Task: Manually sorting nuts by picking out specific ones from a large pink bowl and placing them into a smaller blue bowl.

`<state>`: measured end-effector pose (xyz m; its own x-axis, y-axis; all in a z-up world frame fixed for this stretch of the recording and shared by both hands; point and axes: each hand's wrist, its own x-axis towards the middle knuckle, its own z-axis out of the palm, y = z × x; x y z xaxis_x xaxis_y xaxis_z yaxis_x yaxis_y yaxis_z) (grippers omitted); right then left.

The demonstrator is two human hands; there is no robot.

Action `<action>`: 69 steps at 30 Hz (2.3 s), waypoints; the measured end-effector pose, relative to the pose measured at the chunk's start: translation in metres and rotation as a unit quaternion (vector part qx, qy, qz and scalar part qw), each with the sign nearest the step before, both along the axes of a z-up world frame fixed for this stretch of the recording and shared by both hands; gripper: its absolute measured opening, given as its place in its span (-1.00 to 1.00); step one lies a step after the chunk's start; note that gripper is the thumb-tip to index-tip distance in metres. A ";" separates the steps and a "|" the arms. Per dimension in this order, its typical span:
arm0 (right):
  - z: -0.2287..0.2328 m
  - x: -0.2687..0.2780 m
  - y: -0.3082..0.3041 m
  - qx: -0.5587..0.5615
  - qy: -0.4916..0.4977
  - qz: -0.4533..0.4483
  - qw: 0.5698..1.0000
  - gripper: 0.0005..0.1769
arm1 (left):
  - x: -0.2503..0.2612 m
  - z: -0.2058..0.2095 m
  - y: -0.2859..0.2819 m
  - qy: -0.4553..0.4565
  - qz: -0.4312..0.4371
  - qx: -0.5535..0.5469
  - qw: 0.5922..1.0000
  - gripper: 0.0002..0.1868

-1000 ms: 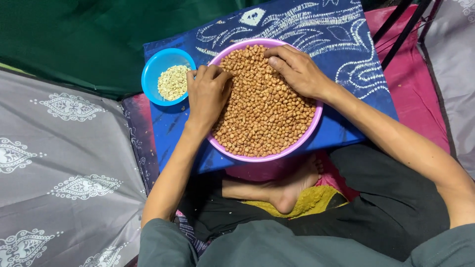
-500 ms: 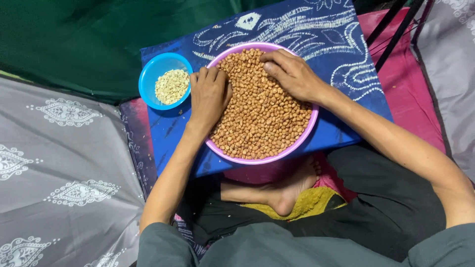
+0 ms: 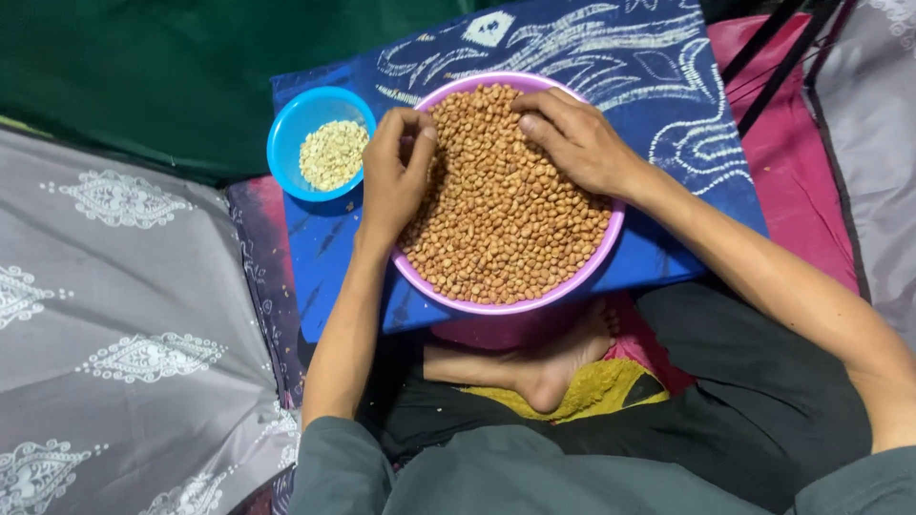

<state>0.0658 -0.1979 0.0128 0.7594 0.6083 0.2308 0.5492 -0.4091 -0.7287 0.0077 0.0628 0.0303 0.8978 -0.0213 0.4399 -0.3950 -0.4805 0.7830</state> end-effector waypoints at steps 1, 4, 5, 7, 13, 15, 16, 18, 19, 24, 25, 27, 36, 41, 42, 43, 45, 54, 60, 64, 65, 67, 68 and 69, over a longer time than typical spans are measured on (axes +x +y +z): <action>0.000 0.000 0.000 0.000 0.003 0.004 1.000 -0.51 | 0.000 -0.001 0.002 0.003 0.004 0.000 1.000 -0.95; 0.001 0.000 -0.001 0.008 -0.024 0.003 1.000 -0.56 | -0.001 0.000 0.004 0.006 0.004 -0.062 0.998 -0.95; 0.001 0.001 0.000 0.002 -0.018 0.001 1.000 -0.53 | -0.002 0.003 0.003 -0.003 0.000 -0.054 0.999 -0.92; -0.001 0.000 -0.001 -0.004 -0.010 -0.003 1.000 -0.50 | -0.003 0.005 0.001 -0.011 -0.005 -0.046 0.999 -0.87; -0.002 0.002 -0.001 -0.002 -0.017 -0.002 1.000 -0.53 | -0.004 -0.012 -0.008 -0.043 0.047 0.186 0.980 -0.72; -0.005 0.003 0.000 -0.007 -0.016 0.001 1.000 -0.50 | -0.007 -0.019 -0.012 0.056 -0.017 0.172 0.983 -0.53; -0.003 0.002 0.000 -0.006 -0.015 0.002 1.000 -0.50 | -0.006 -0.018 -0.011 0.057 -0.016 0.173 0.983 -0.53; 0.001 0.000 0.000 -0.004 -0.033 0.001 0.999 -0.54 | -0.003 -0.015 -0.009 0.174 -0.031 0.108 0.978 -0.43; 0.000 0.000 0.001 -0.003 -0.033 0.002 0.999 -0.54 | -0.002 -0.017 -0.005 0.174 -0.030 0.109 0.978 -0.43; 0.001 -0.001 0.000 -0.001 -0.043 0.006 0.999 -0.54 | -0.003 -0.006 -0.003 0.314 -0.074 -0.143 0.936 -0.38; 0.002 -0.002 0.000 -0.001 -0.041 0.008 0.999 -0.54 | 0.000 -0.017 0.001 0.316 -0.072 -0.145 0.935 -0.38; 0.004 -0.002 0.000 0.001 -0.040 0.008 0.999 -0.55 | 0.007 -0.037 0.010 0.289 -0.164 -0.284 0.899 -0.38; 0.004 -0.002 -0.001 0.005 -0.056 0.012 0.998 -0.54 | -0.003 -0.022 0.003 0.265 -0.362 -0.517 0.729 -0.41; 0.002 -0.002 -0.002 0.019 -0.060 0.017 0.998 -0.47 | -0.010 -0.010 -0.002 0.264 -0.427 -0.460 0.733 -0.29; 0.003 -0.002 -0.001 0.022 -0.066 0.021 0.997 -0.46 | -0.009 -0.013 -0.001 0.255 -0.453 -0.435 0.735 -0.27; 0.004 -0.003 -0.001 0.022 -0.064 0.020 0.997 -0.46 | -0.009 -0.013 0.000 0.256 -0.452 -0.436 0.734 -0.27; 0.007 -0.004 -0.001 0.032 -0.066 0.023 0.997 -0.52 | -0.008 -0.013 0.003 0.280 -0.439 -0.477 0.708 -0.28; 0.006 -0.004 -0.002 0.027 -0.071 0.028 0.997 -0.55 | -0.011 0.003 0.008 0.156 -0.228 -0.318 0.907 -0.67; 0.008 -0.006 -0.002 0.035 -0.049 0.027 0.998 -0.60 | -0.017 0.012 0.014 0.036 -0.091 -0.047 0.994 -0.83; 0.010 -0.007 -0.001 0.028 -0.053 0.024 0.998 -0.59 | -0.024 0.019 0.010 0.028 -0.105 0.094 0.990 -0.82; 0.010 -0.007 -0.002 0.028 -0.055 0.025 0.998 -0.59 | -0.024 0.018 0.008 0.021 -0.105 0.106 0.989 -0.84; 0.010 -0.007 -0.001 0.028 -0.057 0.026 0.998 -0.59 | -0.023 0.016 0.004 0.013 -0.106 0.119 0.987 -0.87; 0.010 -0.007 -0.001 0.027 -0.060 0.026 0.998 -0.59 | -0.022 0.014 0.003 0.011 -0.118 0.125 0.985 -0.84; 0.010 -0.007 -0.002 0.026 -0.062 0.025 0.997 -0.58 | -0.021 0.012 0.001 0.009 -0.130 0.132 0.983 -0.81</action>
